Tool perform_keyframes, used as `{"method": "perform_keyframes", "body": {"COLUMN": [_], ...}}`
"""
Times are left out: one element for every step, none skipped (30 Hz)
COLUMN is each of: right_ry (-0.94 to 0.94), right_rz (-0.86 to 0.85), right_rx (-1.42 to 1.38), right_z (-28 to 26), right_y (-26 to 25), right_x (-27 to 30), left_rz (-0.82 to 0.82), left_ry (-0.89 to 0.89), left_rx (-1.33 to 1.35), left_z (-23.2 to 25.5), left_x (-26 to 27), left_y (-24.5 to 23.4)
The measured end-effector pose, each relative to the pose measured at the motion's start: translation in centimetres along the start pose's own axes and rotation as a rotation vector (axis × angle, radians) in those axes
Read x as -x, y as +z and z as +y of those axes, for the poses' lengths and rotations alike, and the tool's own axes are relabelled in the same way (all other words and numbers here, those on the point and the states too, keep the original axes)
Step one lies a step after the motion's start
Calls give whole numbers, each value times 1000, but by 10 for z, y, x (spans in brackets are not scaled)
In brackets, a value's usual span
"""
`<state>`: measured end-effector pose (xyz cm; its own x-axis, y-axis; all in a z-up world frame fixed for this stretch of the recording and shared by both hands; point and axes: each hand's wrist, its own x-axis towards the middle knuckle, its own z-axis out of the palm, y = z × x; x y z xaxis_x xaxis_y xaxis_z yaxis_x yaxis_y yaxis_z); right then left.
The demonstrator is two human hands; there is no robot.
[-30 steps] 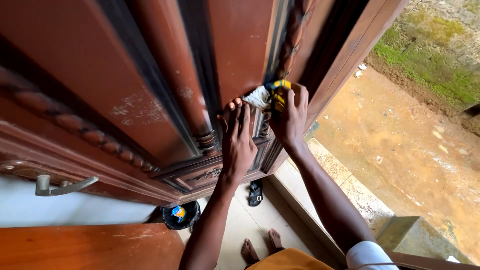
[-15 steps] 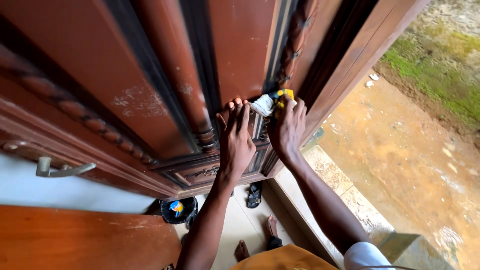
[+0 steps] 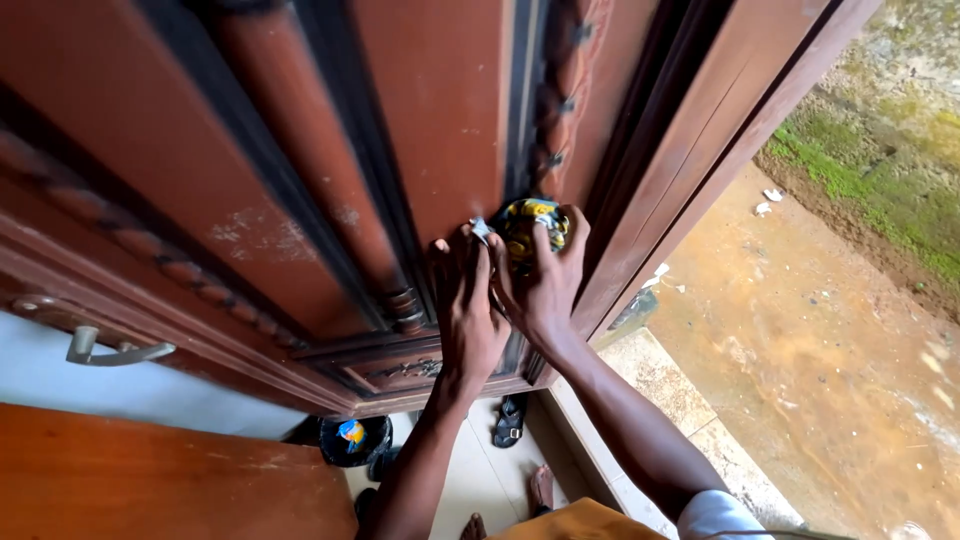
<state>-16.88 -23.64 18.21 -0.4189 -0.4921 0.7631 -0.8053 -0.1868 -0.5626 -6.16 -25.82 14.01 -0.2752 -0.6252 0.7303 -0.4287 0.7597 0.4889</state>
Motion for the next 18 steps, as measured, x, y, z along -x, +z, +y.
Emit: {"method": "perform_keyframes", "body": {"right_ry": [-2, -6, -12, -75, -138, -142, -170, -197, -201, -257, -314, -319, -296, -273, -279, -228, -176, -185], "right_rz": [-11, -19, -20, -37, -54, -57, -96, -137, -143, -158, -172, -177, -211, -244, -249, -310, -370, -370], "right_rx": [6, 11, 5, 32, 60, 52, 45, 40, 35, 76, 117, 108, 92, 76, 67, 5, -57, -64], "right_z": [8, 17, 26, 36, 45, 54, 63, 73, 68, 63, 57, 67, 77, 87, 83, 78, 73, 73], "right_y": [3, 8, 8, 8, 8, 9, 11, 11, 3, -4, -11, -8, -6, -4, -10, -17, -24, -26], "right_x": [2, 3, 6, 12, 17, 22, 27, 33, 29, 25, 20, 27, 33, 40, 37, 35, 32, 34], "left_rz": [-41, -80, -73, -113, -153, -148, -132, -116, -112, -139, -165, -160, -156, -151, -144, -133, -121, -111], "left_ry": [-33, -64, -65, -60, -54, -59, -45, -34, -41, -75, -111, -118, -119, -120, -127, -129, -132, -134], "left_rx": [-49, -99, -104, -184, -264, -270, -258, -245, -249, -269, -287, -295, -298, -301, -309, -325, -342, -348], "left_z": [1, 1, 0, -2, -3, -3, -4, -4, -4, -5, -5, -3, -1, 0, 2, 4, 5, 7], "left_x": [1, 0, 2, 5, 9, 8, 8, 9, 9, 8, 7, 7, 7, 8, 9, 12, 14, 12], "left_y": [4, 8, 13, 17, 22, 24, 27, 31, 33, 34, 35, 37, 39, 40, 43, 45, 47, 49]}}
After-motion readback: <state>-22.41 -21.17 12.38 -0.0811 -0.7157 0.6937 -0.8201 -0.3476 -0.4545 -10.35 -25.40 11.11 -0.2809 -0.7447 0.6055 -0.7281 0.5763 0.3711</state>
